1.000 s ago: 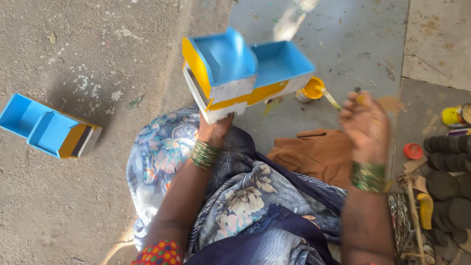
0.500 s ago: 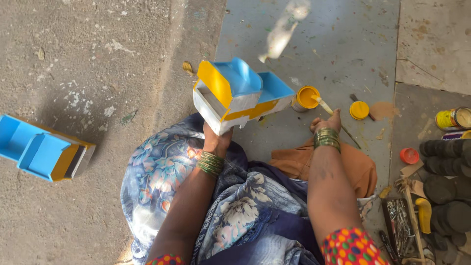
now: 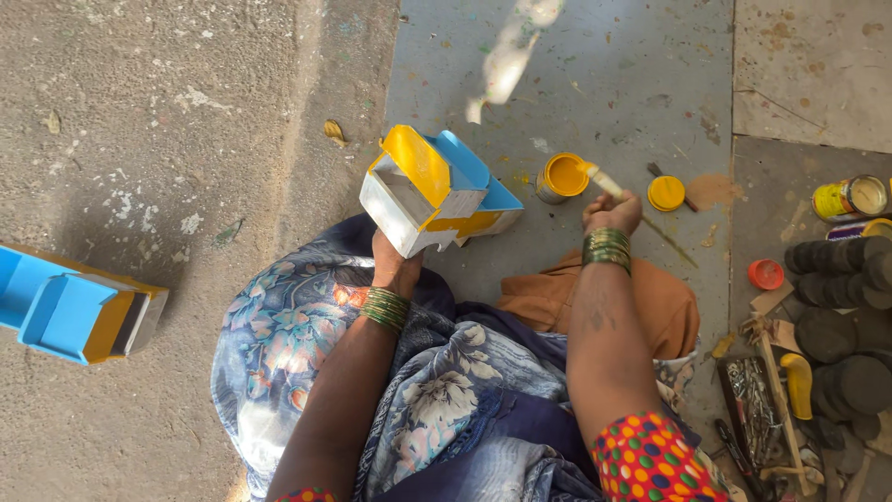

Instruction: The person sits on the floor holding a wooden toy truck and paints its unpainted white body yellow using a brush, dipping the brush into a yellow paint can between strokes and rotating the toy to reach different sides.

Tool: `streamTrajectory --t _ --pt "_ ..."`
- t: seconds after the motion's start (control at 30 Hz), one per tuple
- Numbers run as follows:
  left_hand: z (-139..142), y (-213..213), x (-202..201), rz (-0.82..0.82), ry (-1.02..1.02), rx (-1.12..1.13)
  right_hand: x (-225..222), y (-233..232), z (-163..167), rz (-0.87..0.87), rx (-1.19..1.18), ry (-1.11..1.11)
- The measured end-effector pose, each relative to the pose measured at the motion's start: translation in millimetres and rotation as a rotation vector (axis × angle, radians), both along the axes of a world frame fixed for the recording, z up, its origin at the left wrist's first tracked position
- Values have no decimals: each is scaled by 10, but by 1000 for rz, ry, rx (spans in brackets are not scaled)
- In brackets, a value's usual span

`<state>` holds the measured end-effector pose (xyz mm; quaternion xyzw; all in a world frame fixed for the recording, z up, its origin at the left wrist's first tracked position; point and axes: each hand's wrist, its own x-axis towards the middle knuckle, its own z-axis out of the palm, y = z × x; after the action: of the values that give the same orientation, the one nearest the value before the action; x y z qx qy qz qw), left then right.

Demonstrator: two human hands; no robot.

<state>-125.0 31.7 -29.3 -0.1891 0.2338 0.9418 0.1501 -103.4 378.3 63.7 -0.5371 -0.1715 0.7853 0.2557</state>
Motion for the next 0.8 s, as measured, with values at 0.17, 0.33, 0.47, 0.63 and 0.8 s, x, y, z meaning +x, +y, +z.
streamTrajectory --t 0.17,0.33,0.47,0.63,0.8 --pt "-35 27 -26 23 49 31 55 227 142 173 51 475" --pt "-51 -60 -3 -150 390 -711 310 748 334 319 212 521" --pt "-20 -40 -65 -164 729 -1512 476 955 364 366 307 447" --pt "37 -18 -57 -191 570 -1110 580 758 307 515 642 250" --pt "249 -158 32 -203 806 -1603 371 352 208 728 1568 78"
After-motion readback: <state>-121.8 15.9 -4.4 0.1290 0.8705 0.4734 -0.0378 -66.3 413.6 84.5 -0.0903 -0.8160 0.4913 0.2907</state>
